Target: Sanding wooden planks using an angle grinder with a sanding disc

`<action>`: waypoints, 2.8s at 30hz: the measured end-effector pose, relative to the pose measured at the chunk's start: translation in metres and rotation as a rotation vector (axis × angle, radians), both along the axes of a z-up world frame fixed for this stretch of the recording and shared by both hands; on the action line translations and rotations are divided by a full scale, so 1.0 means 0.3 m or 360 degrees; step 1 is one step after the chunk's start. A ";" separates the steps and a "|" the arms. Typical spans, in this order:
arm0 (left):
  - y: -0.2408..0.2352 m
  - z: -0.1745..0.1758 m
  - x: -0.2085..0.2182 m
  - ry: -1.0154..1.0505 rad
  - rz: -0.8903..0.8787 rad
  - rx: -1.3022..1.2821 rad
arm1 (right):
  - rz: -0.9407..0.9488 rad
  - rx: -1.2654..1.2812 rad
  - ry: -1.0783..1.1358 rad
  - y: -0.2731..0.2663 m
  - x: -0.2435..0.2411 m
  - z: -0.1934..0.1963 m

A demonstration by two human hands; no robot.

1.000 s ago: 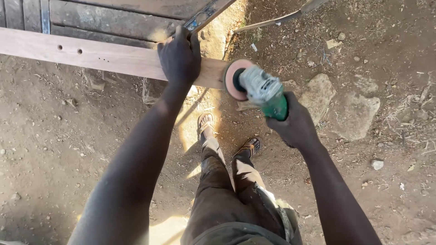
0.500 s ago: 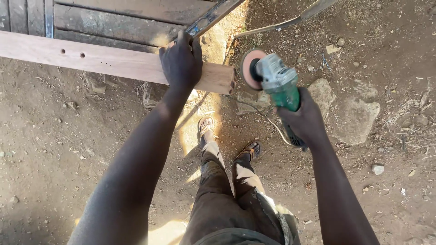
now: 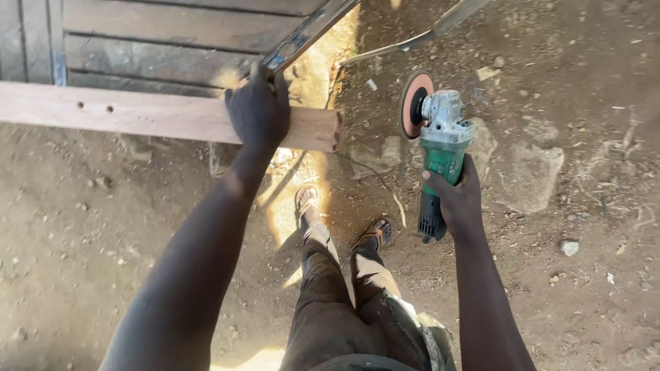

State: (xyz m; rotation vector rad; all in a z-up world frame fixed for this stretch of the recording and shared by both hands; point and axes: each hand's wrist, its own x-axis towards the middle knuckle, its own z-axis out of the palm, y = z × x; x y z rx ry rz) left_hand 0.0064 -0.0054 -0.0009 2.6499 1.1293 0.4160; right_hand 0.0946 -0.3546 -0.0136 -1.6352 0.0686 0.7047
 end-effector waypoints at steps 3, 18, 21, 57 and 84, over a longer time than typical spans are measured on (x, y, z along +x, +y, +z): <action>0.002 -0.003 -0.002 0.0005 -0.0018 0.0097 | -0.0106 -0.0152 -0.0016 -0.045 0.031 -0.009; 0.006 -0.013 0.002 0.0148 -0.0175 -0.0029 | -0.0268 0.0096 0.0351 0.113 -0.308 0.036; 0.006 -0.011 -0.018 -0.0042 -0.0700 0.0077 | -0.0404 0.0248 0.0464 0.140 -0.424 -0.057; -0.004 0.069 0.001 0.0490 -0.0635 -0.0081 | -0.0892 0.0611 0.0549 0.586 -0.808 -0.111; -0.013 0.052 0.003 0.0546 -0.0484 -0.0078 | -0.0605 0.0412 0.0673 0.435 -0.715 -0.117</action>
